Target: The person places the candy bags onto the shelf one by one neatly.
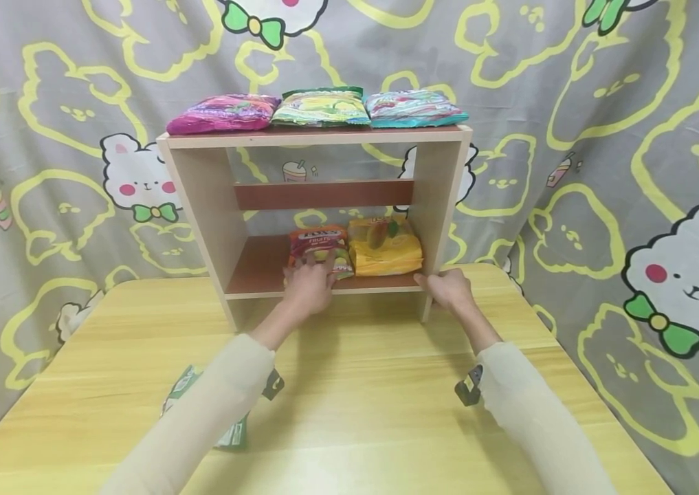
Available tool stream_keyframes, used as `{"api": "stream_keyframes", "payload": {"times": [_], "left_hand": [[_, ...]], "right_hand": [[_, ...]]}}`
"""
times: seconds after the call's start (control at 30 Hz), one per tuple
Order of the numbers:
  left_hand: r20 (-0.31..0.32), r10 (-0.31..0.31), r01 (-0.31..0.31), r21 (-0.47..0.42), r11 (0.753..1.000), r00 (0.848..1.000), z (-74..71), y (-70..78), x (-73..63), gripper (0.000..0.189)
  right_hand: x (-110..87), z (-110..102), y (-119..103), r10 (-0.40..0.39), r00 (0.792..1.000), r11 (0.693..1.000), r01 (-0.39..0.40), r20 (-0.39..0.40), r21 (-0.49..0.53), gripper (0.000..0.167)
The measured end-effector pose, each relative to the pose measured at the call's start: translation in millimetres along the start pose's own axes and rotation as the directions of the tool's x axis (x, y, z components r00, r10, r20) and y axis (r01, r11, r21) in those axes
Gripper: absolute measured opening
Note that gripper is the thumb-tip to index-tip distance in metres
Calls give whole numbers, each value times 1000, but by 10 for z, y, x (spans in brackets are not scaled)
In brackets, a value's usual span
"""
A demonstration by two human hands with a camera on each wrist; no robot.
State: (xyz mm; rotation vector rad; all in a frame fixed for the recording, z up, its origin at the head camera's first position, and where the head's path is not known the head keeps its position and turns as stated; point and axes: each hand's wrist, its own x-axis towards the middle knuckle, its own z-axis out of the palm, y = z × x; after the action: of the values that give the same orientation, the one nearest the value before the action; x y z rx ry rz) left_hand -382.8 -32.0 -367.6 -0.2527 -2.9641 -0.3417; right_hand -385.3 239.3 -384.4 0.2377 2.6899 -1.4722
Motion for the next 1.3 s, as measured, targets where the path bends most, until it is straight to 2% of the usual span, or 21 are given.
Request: {"api": "stream_keyframes", "payload": {"times": [0.57,0.97,1.3], "left_hand": [[61,-29,30,-14,999,998,-14,38,35,56],[26,-6,6,9,1000,1000,4,22,39,55],[19,-18,18,12,1000,1000,3,38,52,54]], "right_hand": [[-10,37,22,0,1000,1000,0,9,2,68],[1,30,2,6,1000,1000,-6,15,16,66],[8,10,-9,4,1000,1000,-5,18,21,65]]}}
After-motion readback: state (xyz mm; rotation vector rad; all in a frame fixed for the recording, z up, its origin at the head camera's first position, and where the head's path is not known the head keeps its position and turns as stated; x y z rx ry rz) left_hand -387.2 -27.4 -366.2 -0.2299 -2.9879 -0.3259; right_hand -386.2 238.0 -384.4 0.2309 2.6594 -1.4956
